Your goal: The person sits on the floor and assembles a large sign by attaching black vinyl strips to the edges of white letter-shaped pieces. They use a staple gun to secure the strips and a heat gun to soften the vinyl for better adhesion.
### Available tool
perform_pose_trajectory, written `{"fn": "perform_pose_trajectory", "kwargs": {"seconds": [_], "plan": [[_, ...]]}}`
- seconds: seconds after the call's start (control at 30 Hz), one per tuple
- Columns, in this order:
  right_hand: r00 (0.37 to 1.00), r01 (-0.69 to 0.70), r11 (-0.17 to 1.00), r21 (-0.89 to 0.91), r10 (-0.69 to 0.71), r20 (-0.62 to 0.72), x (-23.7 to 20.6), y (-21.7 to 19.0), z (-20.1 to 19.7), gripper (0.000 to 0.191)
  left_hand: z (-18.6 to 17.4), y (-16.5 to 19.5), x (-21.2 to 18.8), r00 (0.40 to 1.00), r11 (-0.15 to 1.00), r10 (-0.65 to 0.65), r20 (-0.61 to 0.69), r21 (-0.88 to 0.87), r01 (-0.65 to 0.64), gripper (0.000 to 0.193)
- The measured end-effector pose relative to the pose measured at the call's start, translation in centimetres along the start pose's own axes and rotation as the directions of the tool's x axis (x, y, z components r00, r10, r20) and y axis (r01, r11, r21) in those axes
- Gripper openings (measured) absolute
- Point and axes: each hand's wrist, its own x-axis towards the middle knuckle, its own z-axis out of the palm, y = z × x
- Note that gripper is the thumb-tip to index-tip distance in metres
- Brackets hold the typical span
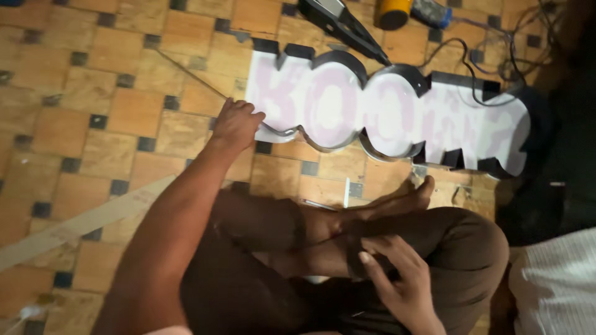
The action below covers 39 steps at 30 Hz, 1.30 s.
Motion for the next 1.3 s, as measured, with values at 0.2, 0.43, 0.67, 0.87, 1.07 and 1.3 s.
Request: {"fn": "perform_pose_trajectory", "kwargs": {"seconds": [0.2, 0.43, 0.67, 0.87, 1.07, 1.3], "plan": [[0.699, 0.176, 0.983, 0.060, -0.168, 0.695, -0.4, -1.3, 3.9, 0.016, -1.0, -0.5, 0.0, 0.997, 0.992, -0.069, 0.016, 0.106, 0.067, 0.029], [0.500, 0.291, 0.954, 0.065, -0.210, 0.840, -5.2, -0.3, 8.1, 0.016, -0.9, -0.8, -0.6, 0.996, 0.992, -0.085, -0.006, 0.094, 0.085, 0.029], [0.433, 0.332, 0.940, 0.080, -0.228, 0.872, -5.4, -0.9, 8.3, 0.017, 0.3, -0.8, 0.2, 0.996, 0.989, -0.081, -0.026, 0.124, 0.084, 0.027], [0.346, 0.279, 0.948, 0.154, -0.249, 0.904, -0.6, -0.8, 4.9, 0.018, 0.1, -1.1, 0.7, 0.992, 0.995, -0.091, 0.091, 0.051, 0.087, 0.018], [0.929, 0.343, 0.895, -0.286, -0.279, 0.243, 26.5, 7.3, 4.5, 0.021, -2.8, -3.6, 0.4, 0.996, 0.941, -0.091, 0.023, -0.326, 0.093, 0.025], [0.924, 0.356, 0.737, -0.575, -0.370, 0.098, 44.6, 12.7, 10.6, 0.081, -3.4, -6.5, -0.3, 0.926, 0.868, -0.318, -0.203, -0.456, 0.197, 0.068]]}}
